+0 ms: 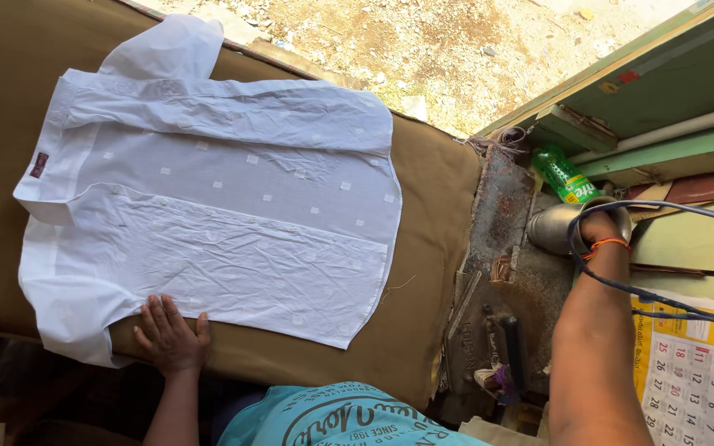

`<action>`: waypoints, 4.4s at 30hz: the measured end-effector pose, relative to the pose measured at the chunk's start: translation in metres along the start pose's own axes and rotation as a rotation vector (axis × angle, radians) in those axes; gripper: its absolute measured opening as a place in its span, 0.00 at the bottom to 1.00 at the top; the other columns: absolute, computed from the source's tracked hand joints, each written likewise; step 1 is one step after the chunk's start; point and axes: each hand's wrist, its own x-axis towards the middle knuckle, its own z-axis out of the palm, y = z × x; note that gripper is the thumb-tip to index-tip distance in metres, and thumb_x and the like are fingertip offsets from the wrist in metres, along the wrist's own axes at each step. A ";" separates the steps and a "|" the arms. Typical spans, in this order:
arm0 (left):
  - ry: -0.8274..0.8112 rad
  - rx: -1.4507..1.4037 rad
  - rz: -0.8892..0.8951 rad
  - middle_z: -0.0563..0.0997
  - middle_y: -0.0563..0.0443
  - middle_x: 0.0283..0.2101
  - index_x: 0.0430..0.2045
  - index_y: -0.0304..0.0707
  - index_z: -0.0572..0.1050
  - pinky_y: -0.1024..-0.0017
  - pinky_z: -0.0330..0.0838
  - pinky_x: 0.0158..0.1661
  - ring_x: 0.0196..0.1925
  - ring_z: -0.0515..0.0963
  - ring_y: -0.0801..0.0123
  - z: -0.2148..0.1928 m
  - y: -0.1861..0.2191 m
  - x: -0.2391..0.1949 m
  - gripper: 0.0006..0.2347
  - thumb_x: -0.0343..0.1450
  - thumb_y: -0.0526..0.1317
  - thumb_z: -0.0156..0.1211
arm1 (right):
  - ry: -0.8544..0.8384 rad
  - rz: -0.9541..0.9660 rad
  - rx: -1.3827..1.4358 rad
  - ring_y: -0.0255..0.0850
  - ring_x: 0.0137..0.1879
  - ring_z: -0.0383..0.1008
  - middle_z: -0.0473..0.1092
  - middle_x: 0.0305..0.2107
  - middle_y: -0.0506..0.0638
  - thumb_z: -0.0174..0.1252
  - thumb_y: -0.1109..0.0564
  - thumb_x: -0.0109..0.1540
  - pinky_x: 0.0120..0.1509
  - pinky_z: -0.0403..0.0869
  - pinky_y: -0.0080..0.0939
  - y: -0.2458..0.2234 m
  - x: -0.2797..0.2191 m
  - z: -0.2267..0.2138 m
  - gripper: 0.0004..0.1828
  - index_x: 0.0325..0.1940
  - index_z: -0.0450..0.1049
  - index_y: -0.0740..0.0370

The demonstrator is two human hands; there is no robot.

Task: The person irons a white shirt on a padded ironing board. They repeatedly smooth the fabric with their hands, use a brush to clean the surface, and press the shirt with a hot iron, adjusting the garment between passes.

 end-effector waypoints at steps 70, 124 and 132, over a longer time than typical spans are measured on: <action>-0.389 -0.151 -0.232 0.71 0.45 0.57 0.54 0.54 0.73 0.51 0.71 0.52 0.58 0.75 0.50 -0.062 -0.182 0.259 0.17 0.71 0.35 0.58 | -0.238 -1.401 0.236 0.59 0.53 0.73 0.67 0.57 0.61 0.65 0.57 0.60 0.54 0.74 0.53 -0.747 -0.437 0.226 0.34 0.70 0.66 0.54; -0.618 -0.060 0.515 0.69 0.46 0.62 0.59 0.59 0.74 0.52 0.68 0.56 0.64 0.69 0.51 -0.029 -0.086 0.179 0.22 0.69 0.34 0.59 | 0.042 -1.209 0.345 0.54 0.50 0.74 0.76 0.40 0.52 0.59 0.72 0.45 0.59 0.70 0.52 -0.498 -0.379 0.153 0.30 0.50 0.77 0.55; -0.729 0.073 0.380 0.57 0.49 0.72 0.66 0.64 0.63 0.54 0.67 0.57 0.69 0.60 0.51 -0.077 -0.060 0.172 0.35 0.63 0.33 0.68 | 0.096 -1.645 -0.026 0.50 0.55 0.67 0.68 0.39 0.50 0.63 0.63 0.47 0.70 0.60 0.52 -0.589 -0.410 0.230 0.24 0.45 0.81 0.44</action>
